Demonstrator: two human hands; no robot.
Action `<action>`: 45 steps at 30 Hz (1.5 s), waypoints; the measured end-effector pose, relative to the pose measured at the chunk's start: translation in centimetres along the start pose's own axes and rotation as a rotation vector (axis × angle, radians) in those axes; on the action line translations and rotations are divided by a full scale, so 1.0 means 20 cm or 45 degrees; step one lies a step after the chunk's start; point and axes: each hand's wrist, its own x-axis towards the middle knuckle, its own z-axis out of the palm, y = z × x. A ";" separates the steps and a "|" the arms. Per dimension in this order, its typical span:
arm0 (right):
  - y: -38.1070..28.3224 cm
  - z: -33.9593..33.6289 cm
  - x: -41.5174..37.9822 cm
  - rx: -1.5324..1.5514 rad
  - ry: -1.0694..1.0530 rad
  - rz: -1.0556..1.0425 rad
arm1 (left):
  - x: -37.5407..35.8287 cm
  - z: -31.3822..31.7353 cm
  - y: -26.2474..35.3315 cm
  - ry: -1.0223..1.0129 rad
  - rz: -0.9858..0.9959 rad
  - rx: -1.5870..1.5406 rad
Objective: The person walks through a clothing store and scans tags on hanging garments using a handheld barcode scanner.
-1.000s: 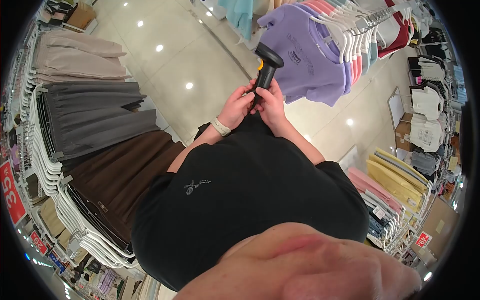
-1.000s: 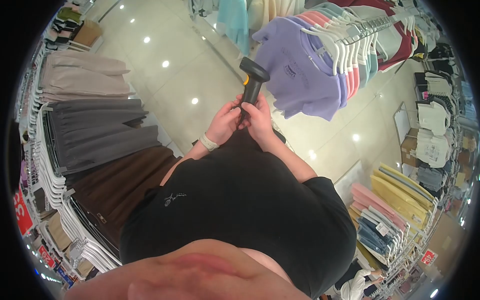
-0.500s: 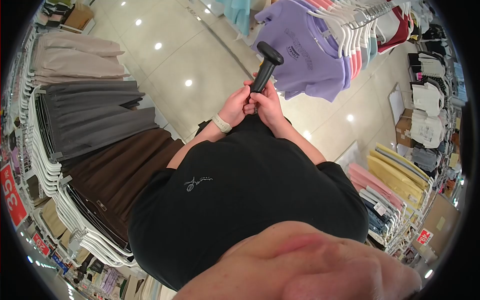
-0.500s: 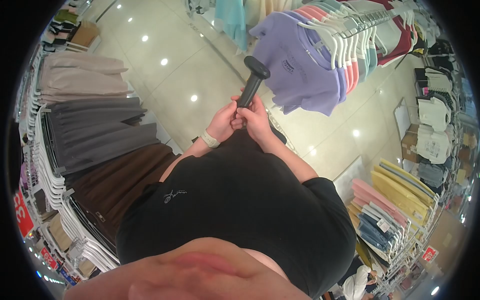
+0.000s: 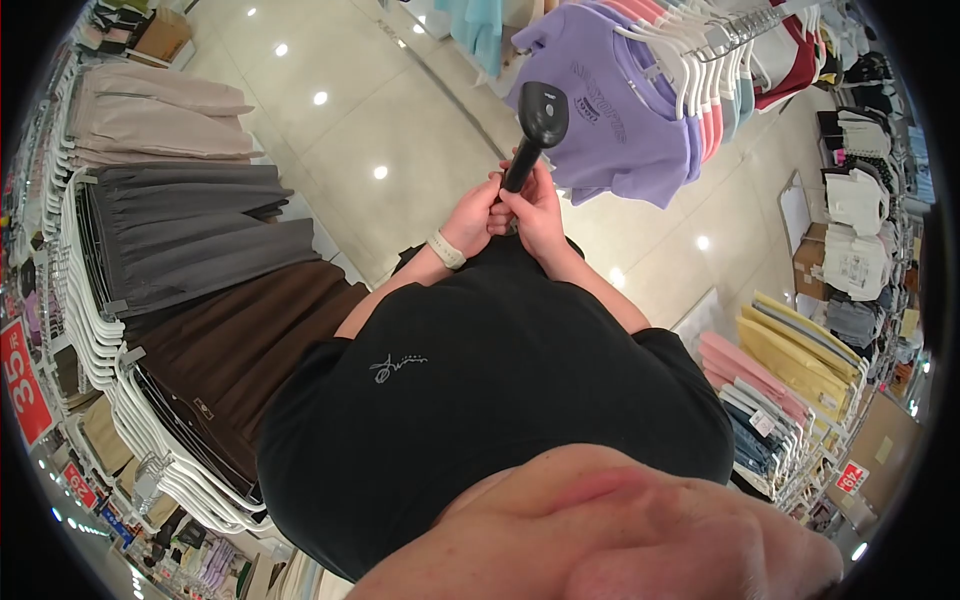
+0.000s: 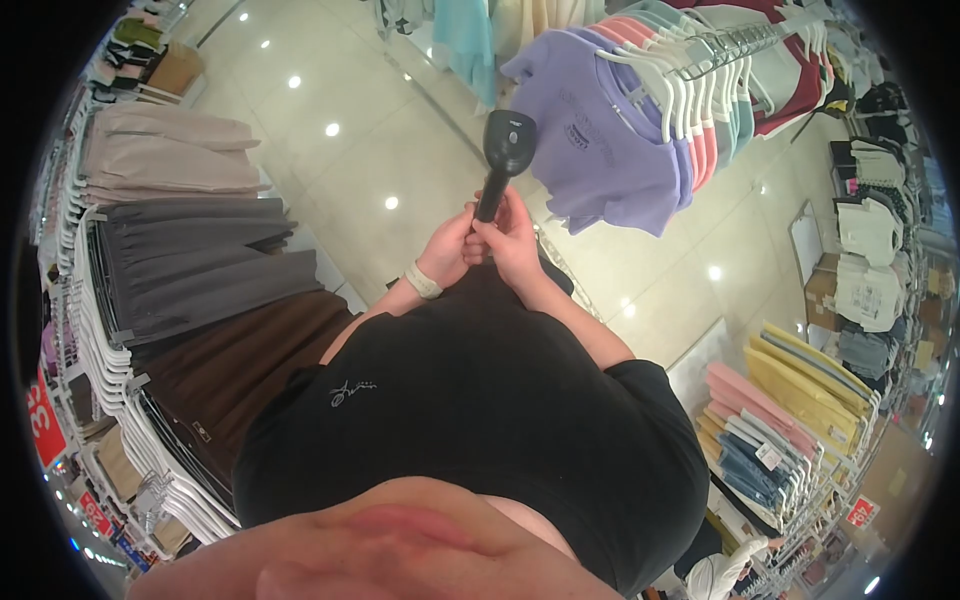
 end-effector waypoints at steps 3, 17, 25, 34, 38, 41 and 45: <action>0.01 0.01 0.00 -0.007 -0.010 -0.047 | 0.01 -0.06 -0.01 -0.120 0.036 -0.078; -0.03 0.02 -0.01 0.120 -0.065 -0.181 | 0.00 0.00 -0.01 -0.040 0.130 0.001; -0.06 -0.07 0.03 0.207 -0.064 -0.108 | -0.02 0.01 0.01 -0.078 0.027 0.030; -0.28 -0.08 0.06 0.506 -0.123 -0.099 | -0.02 0.02 -0.03 -0.205 -0.093 0.137; -0.31 -0.12 0.09 0.514 -0.109 -0.091 | -0.01 0.05 -0.02 -0.226 -0.121 0.128; -0.31 -0.13 0.10 0.724 -0.199 -0.102 | -0.02 0.06 -0.02 -0.242 -0.072 0.116; -0.40 -0.09 0.07 0.862 -0.123 0.040 | -0.02 0.04 -0.04 -0.262 -0.065 0.179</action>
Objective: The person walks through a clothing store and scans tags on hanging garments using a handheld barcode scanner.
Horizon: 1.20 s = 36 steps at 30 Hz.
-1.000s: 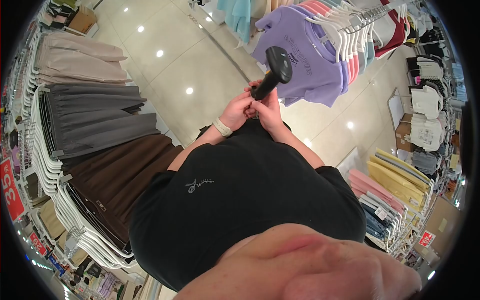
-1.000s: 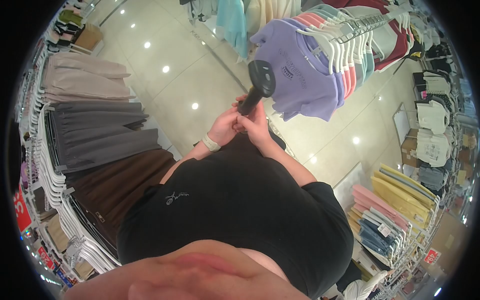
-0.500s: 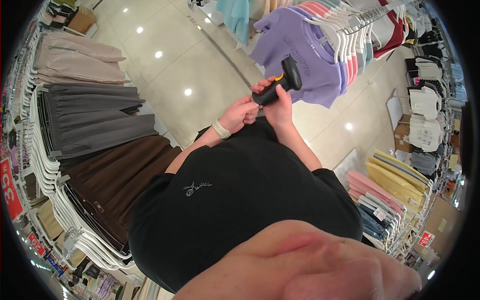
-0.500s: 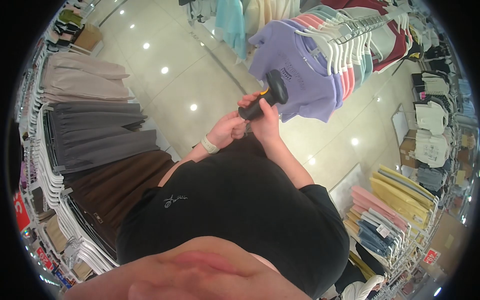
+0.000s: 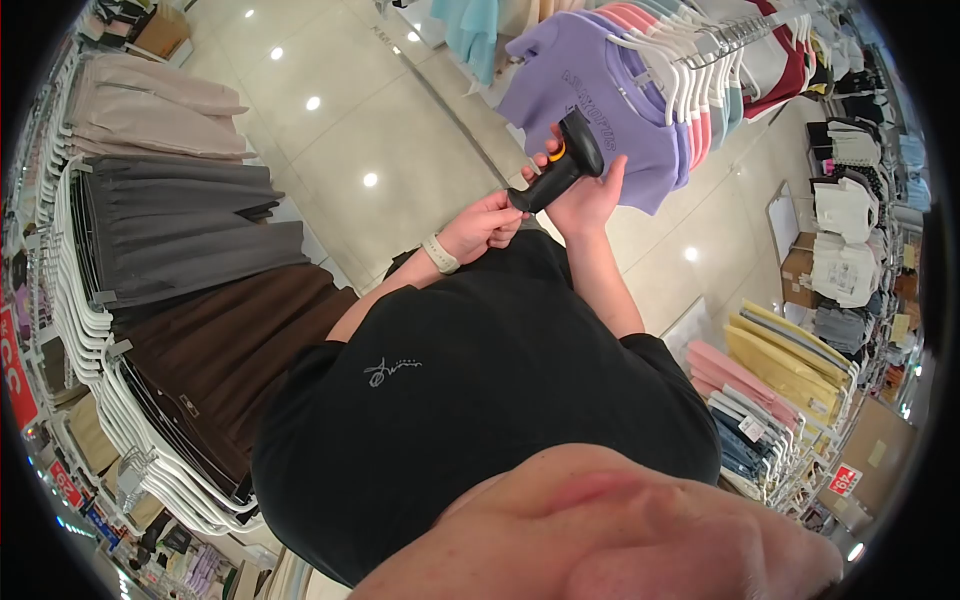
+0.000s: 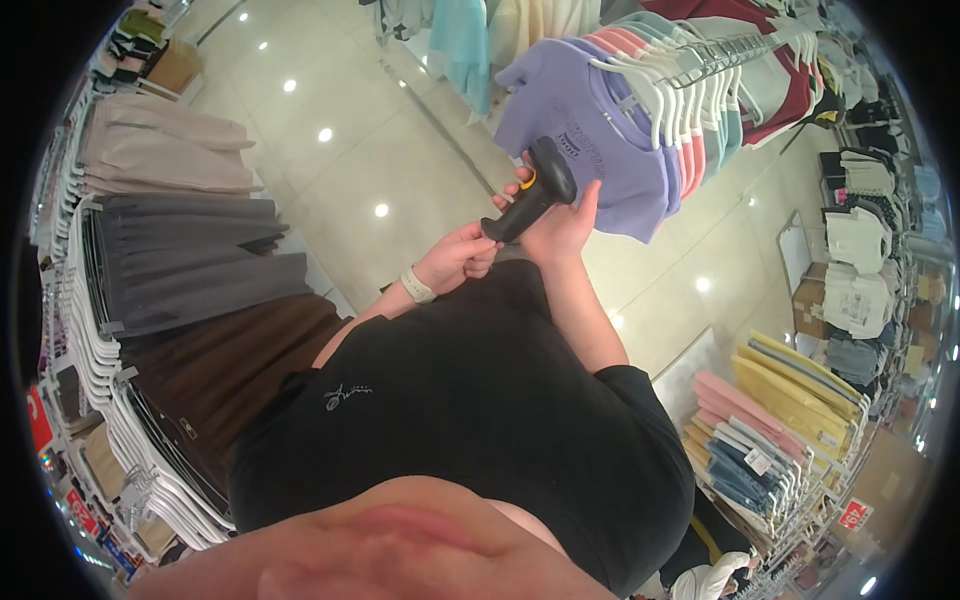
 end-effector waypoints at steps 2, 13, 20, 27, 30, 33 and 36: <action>-0.03 -0.06 0.03 -0.074 -0.042 0.043 | -0.01 0.01 0.00 0.003 -0.007 0.023; 0.00 -0.10 0.04 0.051 -0.350 0.313 | -0.06 0.02 -0.02 -0.137 -0.002 0.280; 0.00 -0.16 0.04 0.145 -0.424 0.420 | -0.08 0.04 0.01 -0.240 -0.004 0.400; -0.14 -0.06 0.08 -0.396 -0.320 0.184 | -0.05 -0.03 0.00 -0.240 -0.024 0.401; -0.16 -0.02 0.08 -0.625 -0.189 0.115 | -0.04 -0.04 0.01 -0.247 -0.020 0.382; -0.14 -0.02 0.10 -0.526 -0.273 0.111 | -0.04 -0.03 0.03 -0.192 -0.024 0.318; -0.09 -0.03 0.10 -0.350 -0.232 0.121 | -0.04 -0.05 0.02 -0.151 0.006 0.314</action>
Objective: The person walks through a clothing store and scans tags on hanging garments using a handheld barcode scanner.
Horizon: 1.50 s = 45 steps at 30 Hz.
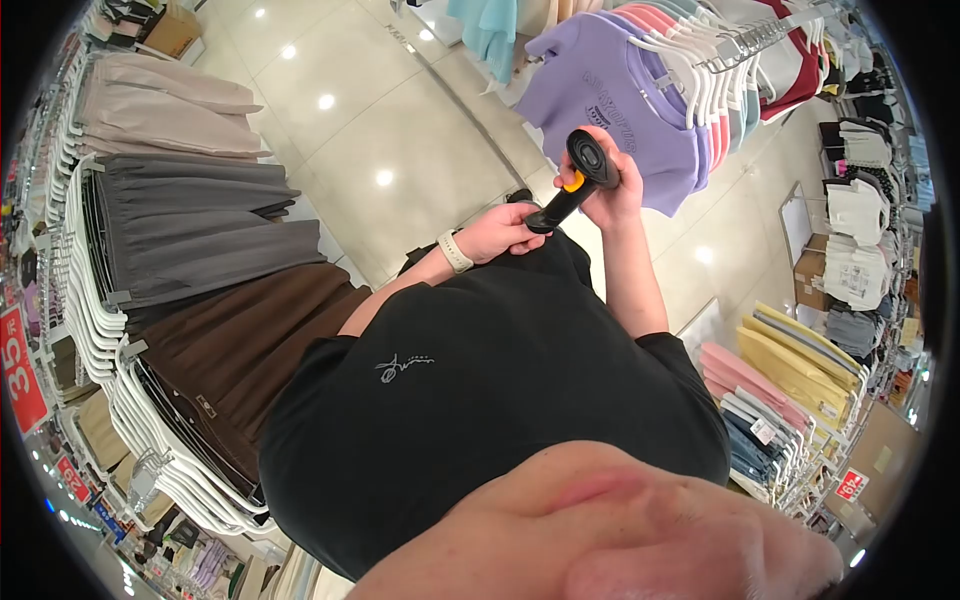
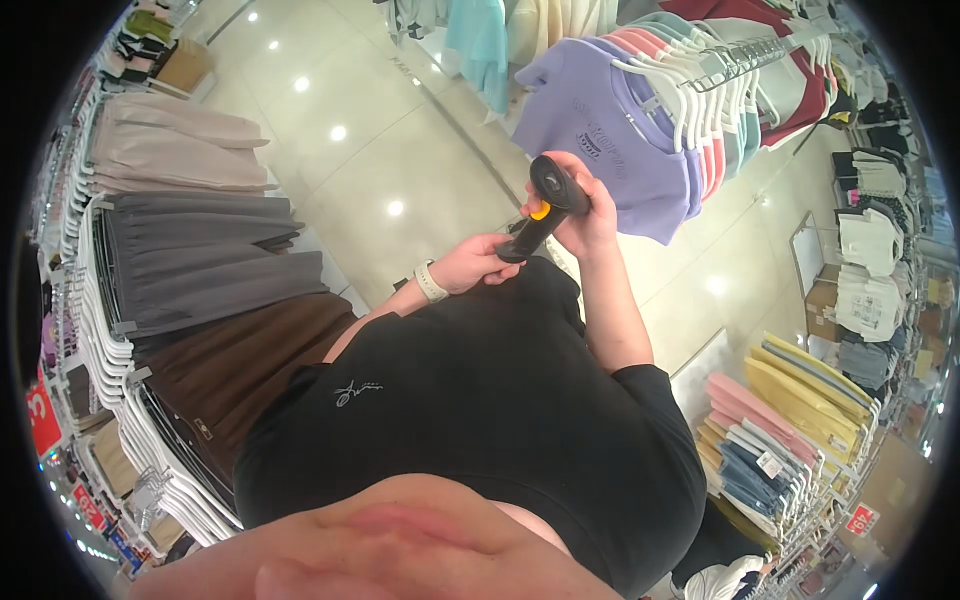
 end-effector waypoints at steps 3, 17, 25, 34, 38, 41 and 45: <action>0.02 -0.04 -0.01 0.166 -0.072 0.034 | -0.01 -0.01 0.02 -0.077 -0.012 0.092; 0.01 -0.02 0.03 0.121 -0.111 0.099 | 0.01 -0.03 -0.02 -0.093 -0.012 0.326; 0.03 -0.01 0.02 0.094 -0.069 0.069 | 0.01 -0.04 -0.04 -0.079 0.034 0.297; 0.06 0.02 0.01 0.081 0.144 0.103 | 0.01 -0.02 -0.02 -0.054 0.008 0.279; 0.10 0.06 0.02 0.104 0.281 0.187 | 0.02 -0.01 -0.02 -0.045 0.007 0.182; 0.14 0.07 0.03 0.190 0.081 0.182 | 0.01 -0.02 -0.03 -0.031 -0.009 0.074; 0.23 0.09 0.03 0.160 0.135 0.244 | -0.01 -0.05 -0.02 -0.056 -0.012 -0.072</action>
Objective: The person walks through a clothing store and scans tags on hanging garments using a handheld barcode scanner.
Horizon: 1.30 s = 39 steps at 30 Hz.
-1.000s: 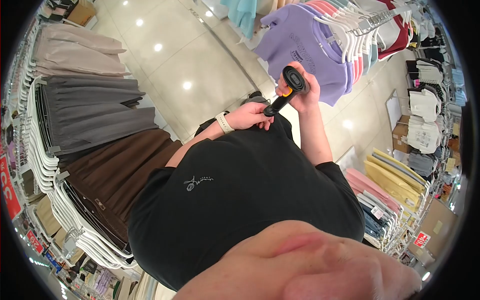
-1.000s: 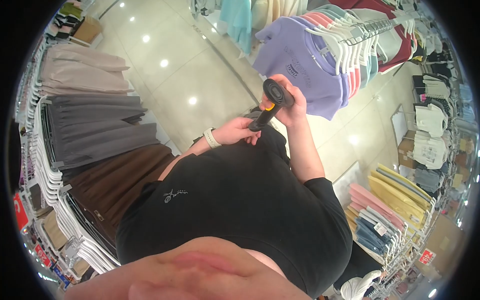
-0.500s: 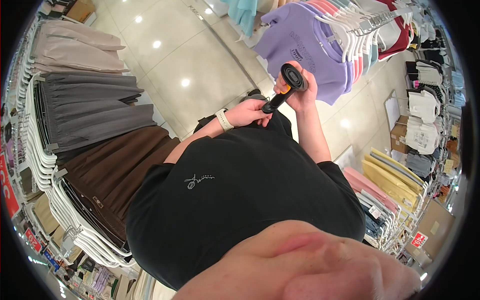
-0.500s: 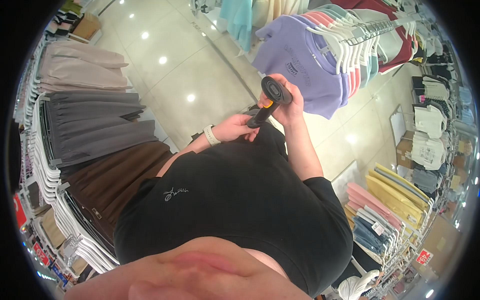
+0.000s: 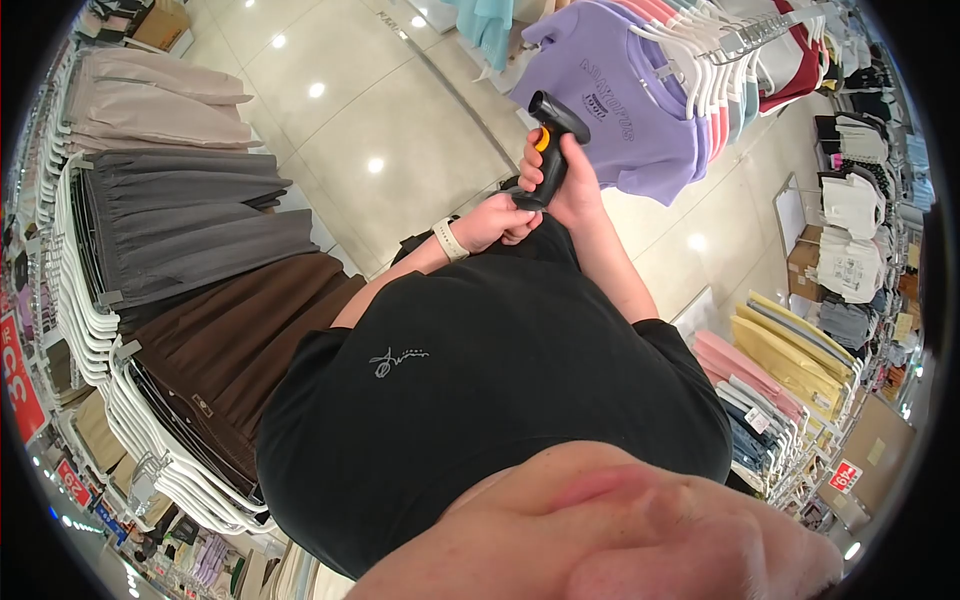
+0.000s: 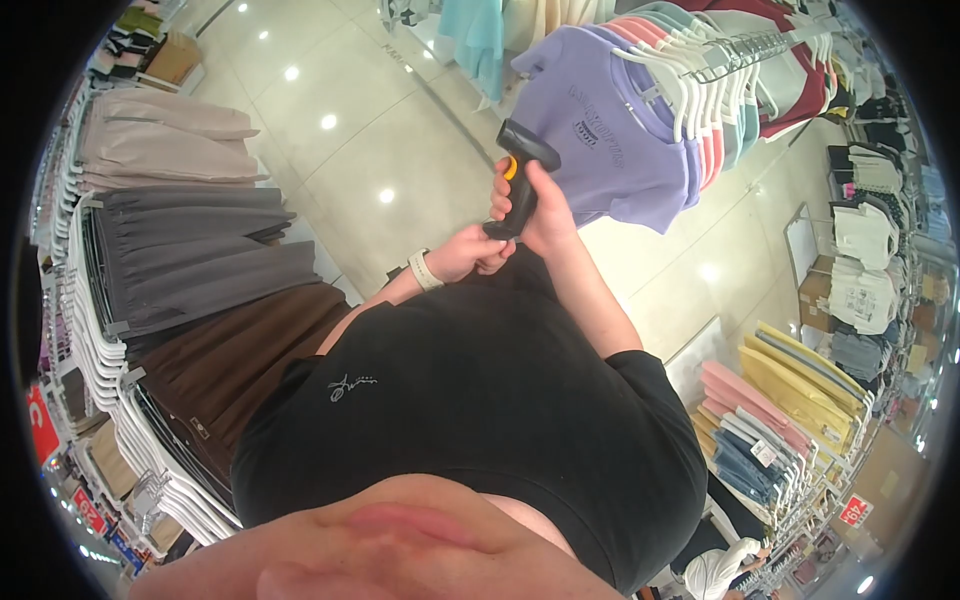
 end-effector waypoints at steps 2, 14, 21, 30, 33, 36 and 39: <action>0.04 -0.05 0.01 0.009 0.055 0.012 | -0.01 0.01 0.00 0.014 -0.012 0.012; 0.06 0.01 0.01 -0.263 0.309 -0.100 | -0.02 0.03 0.00 0.107 0.006 0.021; 0.04 0.00 -0.02 -0.157 0.357 -0.049 | 0.00 0.01 0.00 0.047 0.022 0.107; 0.02 -0.03 0.09 -0.166 0.327 0.016 | 0.02 -0.01 0.08 0.207 -0.023 0.088; 0.01 -0.04 0.13 -0.153 0.328 0.027 | 0.04 -0.02 0.10 0.322 0.001 0.171; 0.02 -0.14 0.18 -0.246 0.319 0.004 | 0.08 -0.06 0.13 0.334 -0.042 0.162; -0.03 -0.18 0.20 -0.180 0.344 0.044 | 0.15 -0.11 0.13 0.340 0.053 0.155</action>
